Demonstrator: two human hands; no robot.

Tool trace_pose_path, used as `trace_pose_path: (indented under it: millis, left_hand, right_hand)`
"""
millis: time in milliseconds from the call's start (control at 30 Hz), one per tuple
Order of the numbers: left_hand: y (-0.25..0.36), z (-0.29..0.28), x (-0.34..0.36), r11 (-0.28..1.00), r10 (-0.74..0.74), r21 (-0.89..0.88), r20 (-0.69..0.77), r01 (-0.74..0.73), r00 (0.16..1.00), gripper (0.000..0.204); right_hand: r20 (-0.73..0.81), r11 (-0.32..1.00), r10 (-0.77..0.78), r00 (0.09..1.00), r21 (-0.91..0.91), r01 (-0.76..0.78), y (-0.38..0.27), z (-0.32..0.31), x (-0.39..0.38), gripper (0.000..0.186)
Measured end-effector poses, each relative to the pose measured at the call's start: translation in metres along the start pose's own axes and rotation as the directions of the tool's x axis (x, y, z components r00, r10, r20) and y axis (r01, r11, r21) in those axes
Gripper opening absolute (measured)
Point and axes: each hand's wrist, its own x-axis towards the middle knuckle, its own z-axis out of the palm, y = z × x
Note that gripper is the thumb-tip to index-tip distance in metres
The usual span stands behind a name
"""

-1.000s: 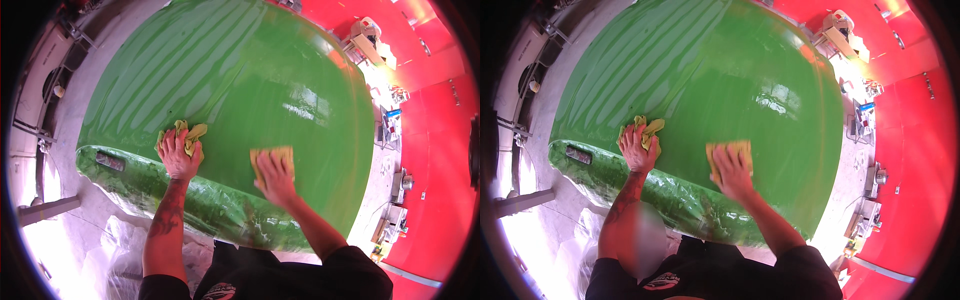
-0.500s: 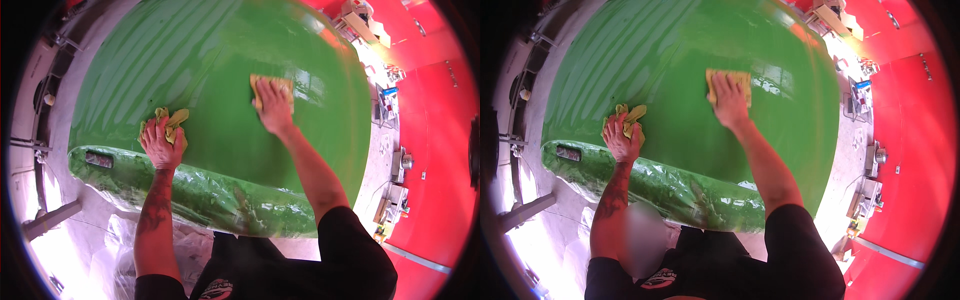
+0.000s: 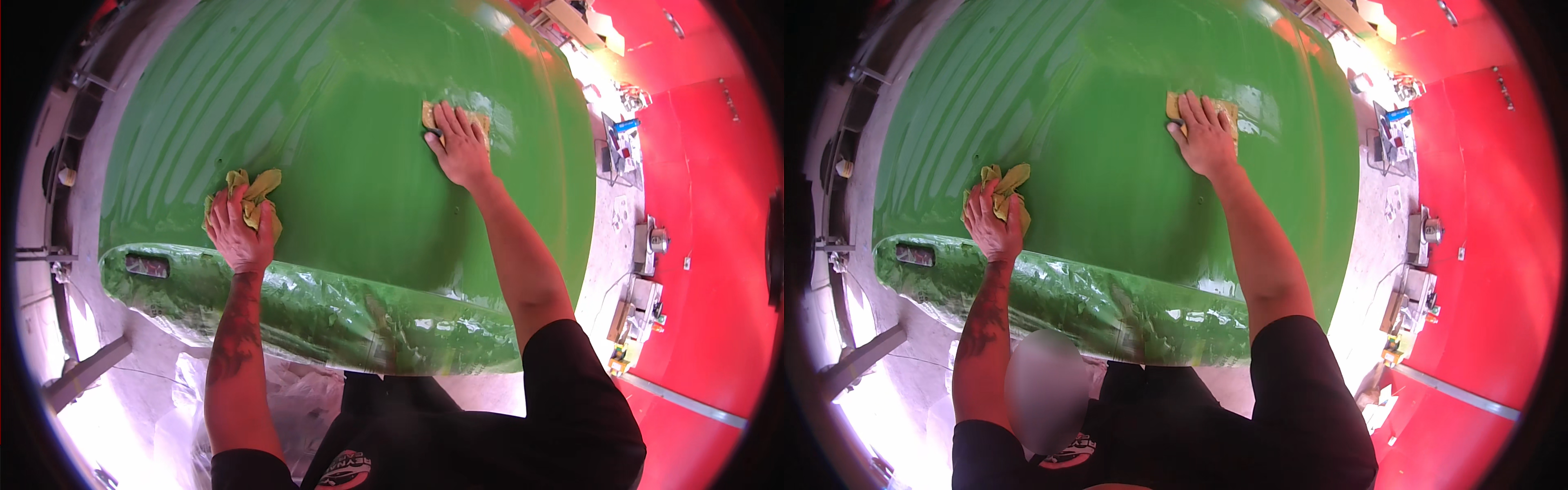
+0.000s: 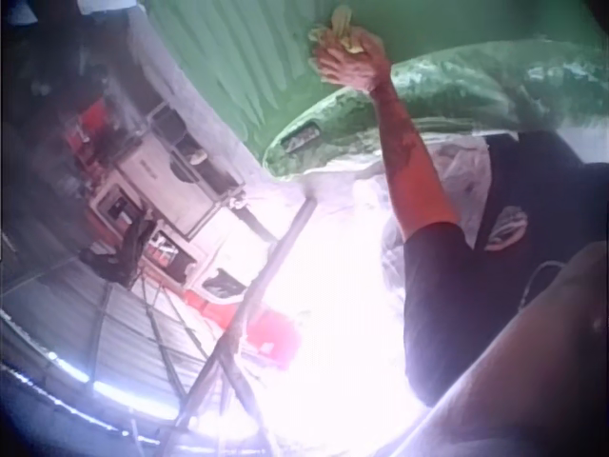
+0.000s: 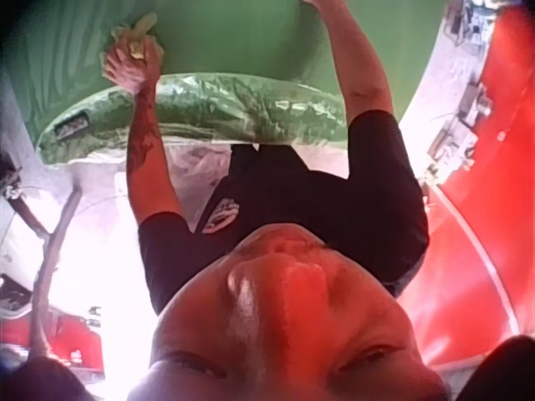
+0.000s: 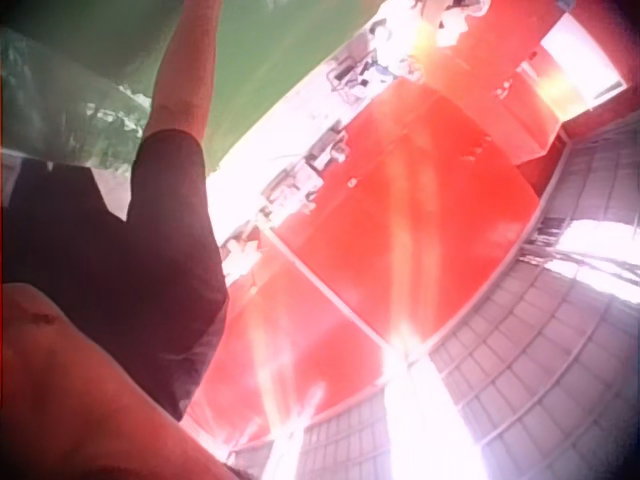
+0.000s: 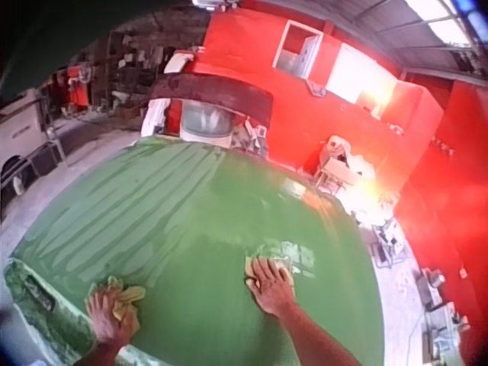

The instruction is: The person wet-sands the surface of a car hood using sandpaper and a cloth, dipping the cloth into a bucket of water.

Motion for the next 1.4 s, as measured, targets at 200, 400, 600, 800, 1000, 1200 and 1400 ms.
trace_pose_path:
  millis: [200, 400, 600, 800, 1000, 1200, 1400]
  left_hand:
    - [0.005, -0.002, 0.003, 0.999, -0.007, 0.032, -0.001, 0.007, 1.0, 0.048]
    - [0.003, -0.002, 0.003, 0.998, -0.013, 0.056, 0.03, 0.011, 0.999, 0.048]
    - [0.0, 0.0, 0.003, 0.999, 0.006, 0.049, 0.025, -0.007, 1.0, 0.049]
    - [0.001, 0.0, 0.003, 1.0, -0.016, 0.019, 0.033, 0.015, 0.999, 0.048]
    - [0.001, 0.0, 0.002, 0.999, -0.027, 0.025, 0.006, 0.027, 1.0, 0.049]
    - [0.002, 0.001, 0.002, 0.999, -0.042, 0.014, 0.039, 0.042, 0.998, 0.052]
    - [0.001, 0.001, 0.002, 0.998, -0.053, 0.022, 0.01, 0.053, 0.999, 0.054]
  right_hand:
    - [0.218, 0.999, -0.029, 0.975, -0.037, 0.038, -0.035, -0.023, -0.166, 0.068]
    - [0.2, 0.998, 0.011, 0.98, 0.054, -0.022, -0.038, -0.055, -0.151, 0.086]
    - [-0.028, 0.989, 0.14, 0.99, -0.047, -0.141, -0.023, -0.005, -0.025, 0.094]
    - [-0.082, 0.986, 0.16, 0.984, -0.034, -0.164, 0.0, 0.015, -0.004, 0.069]
    - [0.023, 0.981, -0.183, 0.983, -0.069, 0.184, 0.038, -0.011, -0.006, 0.07]
    - [-0.007, 0.968, -0.233, 0.972, -0.098, 0.231, 0.019, -0.005, -0.002, 0.059]
    - [0.473, 0.903, -0.379, 0.795, 0.0, 0.43, -0.01, -0.042, -0.169, 0.071]
